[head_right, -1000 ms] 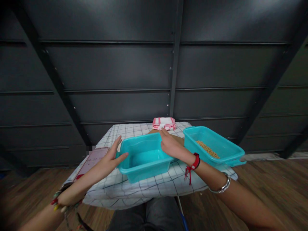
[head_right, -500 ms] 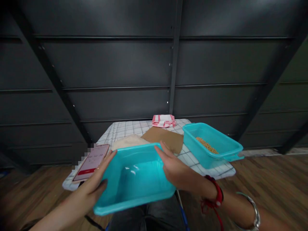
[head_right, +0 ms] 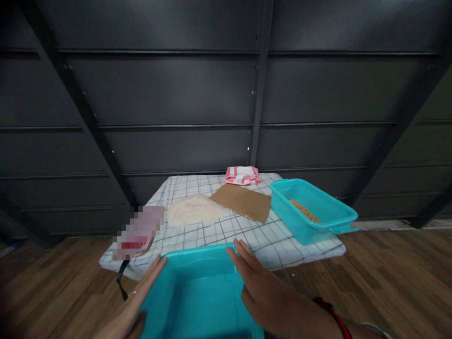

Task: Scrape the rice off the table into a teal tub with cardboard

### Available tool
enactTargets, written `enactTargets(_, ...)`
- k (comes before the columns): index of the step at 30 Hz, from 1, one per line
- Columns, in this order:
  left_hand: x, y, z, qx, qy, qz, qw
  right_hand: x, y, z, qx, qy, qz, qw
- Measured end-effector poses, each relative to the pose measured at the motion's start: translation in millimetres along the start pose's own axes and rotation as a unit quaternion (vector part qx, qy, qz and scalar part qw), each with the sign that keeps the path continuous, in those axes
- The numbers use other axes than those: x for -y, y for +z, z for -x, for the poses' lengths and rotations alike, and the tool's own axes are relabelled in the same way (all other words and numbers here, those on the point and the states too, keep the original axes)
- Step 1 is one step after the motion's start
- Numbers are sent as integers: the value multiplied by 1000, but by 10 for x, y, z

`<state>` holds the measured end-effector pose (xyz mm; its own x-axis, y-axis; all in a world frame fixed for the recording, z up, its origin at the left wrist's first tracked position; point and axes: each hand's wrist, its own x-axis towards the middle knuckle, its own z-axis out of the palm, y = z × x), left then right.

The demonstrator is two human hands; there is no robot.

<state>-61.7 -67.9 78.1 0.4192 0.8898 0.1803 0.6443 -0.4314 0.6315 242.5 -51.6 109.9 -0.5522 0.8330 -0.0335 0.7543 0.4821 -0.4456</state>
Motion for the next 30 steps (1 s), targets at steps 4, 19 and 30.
enactTargets(4, 236, 194, -96, 23, -26, 52, 998, -136, 191, -128, 29, 33, -44, 998)
enactTargets(19, 320, 458, 67, -32, -10, -8, 999, -7, 251, -137, 51, 24, 15, 998)
enactTargets(30, 318, 464, -58, -60, 6, -156, 986, -12, 182, -193, 16, -9, 92, 996)
